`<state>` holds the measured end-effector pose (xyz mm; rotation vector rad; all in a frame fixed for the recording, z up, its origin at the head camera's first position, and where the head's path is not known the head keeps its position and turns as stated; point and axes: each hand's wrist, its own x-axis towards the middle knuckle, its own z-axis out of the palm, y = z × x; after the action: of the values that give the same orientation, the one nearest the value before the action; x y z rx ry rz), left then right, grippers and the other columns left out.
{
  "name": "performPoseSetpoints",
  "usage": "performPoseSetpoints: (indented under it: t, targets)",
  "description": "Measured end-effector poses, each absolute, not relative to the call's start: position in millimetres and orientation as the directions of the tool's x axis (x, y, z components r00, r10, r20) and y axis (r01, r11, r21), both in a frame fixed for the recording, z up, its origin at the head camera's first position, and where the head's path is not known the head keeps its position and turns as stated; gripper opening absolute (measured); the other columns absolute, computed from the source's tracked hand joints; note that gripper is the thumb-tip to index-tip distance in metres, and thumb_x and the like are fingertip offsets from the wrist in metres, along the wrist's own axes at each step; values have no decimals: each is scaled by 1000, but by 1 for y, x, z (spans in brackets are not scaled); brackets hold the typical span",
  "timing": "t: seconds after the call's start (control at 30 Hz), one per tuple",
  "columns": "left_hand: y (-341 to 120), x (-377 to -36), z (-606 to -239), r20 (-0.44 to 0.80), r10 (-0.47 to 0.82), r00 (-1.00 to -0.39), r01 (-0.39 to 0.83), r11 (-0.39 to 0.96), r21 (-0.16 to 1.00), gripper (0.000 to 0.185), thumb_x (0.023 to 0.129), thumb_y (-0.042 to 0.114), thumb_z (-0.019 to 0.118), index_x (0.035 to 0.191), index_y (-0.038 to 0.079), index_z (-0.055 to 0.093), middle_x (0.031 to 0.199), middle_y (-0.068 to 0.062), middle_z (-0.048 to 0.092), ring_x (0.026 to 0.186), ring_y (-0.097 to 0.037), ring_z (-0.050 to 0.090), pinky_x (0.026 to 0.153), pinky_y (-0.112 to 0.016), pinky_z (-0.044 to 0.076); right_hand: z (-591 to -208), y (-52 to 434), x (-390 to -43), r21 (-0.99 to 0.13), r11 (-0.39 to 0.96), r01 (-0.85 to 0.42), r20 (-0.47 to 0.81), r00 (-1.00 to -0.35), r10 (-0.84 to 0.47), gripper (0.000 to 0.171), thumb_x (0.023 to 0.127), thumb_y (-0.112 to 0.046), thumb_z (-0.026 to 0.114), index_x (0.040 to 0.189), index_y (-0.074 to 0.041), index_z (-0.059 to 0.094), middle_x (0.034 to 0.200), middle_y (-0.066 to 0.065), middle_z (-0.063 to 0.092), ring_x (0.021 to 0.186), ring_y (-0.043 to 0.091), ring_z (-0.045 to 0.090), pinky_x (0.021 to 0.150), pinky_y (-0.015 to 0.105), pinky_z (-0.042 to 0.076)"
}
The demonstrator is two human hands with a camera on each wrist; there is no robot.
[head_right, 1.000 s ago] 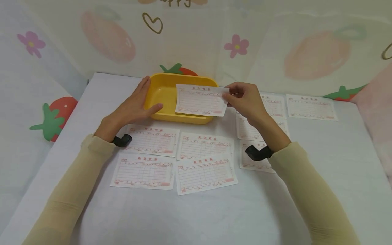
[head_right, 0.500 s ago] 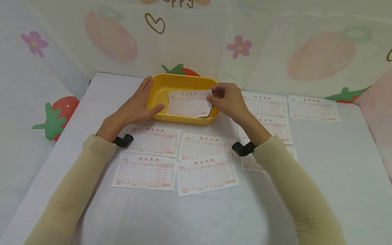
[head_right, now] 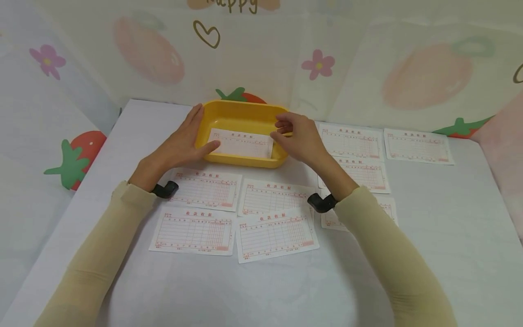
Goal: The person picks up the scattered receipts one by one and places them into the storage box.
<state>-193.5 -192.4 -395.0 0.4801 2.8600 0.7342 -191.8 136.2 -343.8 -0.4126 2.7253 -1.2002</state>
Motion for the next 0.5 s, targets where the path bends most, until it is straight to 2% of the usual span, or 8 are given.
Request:
performPoseSetpoints:
  t: [0.1,0.33,0.5]
  targets:
    - [-192,-193,-395,-63,340,-938,268,831,488,112,98,68,52,170,8,-9,181,-10,-10,169,-30,2,137,-51,14,-343,139,-187,-740,634,-224,34,-954,-298,47,101,-17,71,145,-2,61,137,19,70,123,33,70,105,49,59]
    - [-193,-193,-395,-66,339,-938,267,833,485,111,98,67,52,170,7,-8,181,-10,-10,169,-30,1,137,-51,13,-339,153,-162,-744,600,-294,165,-951,-262,38,101,-15,71,137,-1,67,129,19,72,117,31,72,102,47,60]
    - [-193,-193,-394,-70,342,-937,267,830,489,112,98,67,52,170,7,-9,180,-9,-12,169,-29,-1,137,-50,12,-340,166,-138,-717,617,-324,220,-945,-241,34,102,-18,70,133,-3,69,126,15,74,110,26,71,94,20,59]
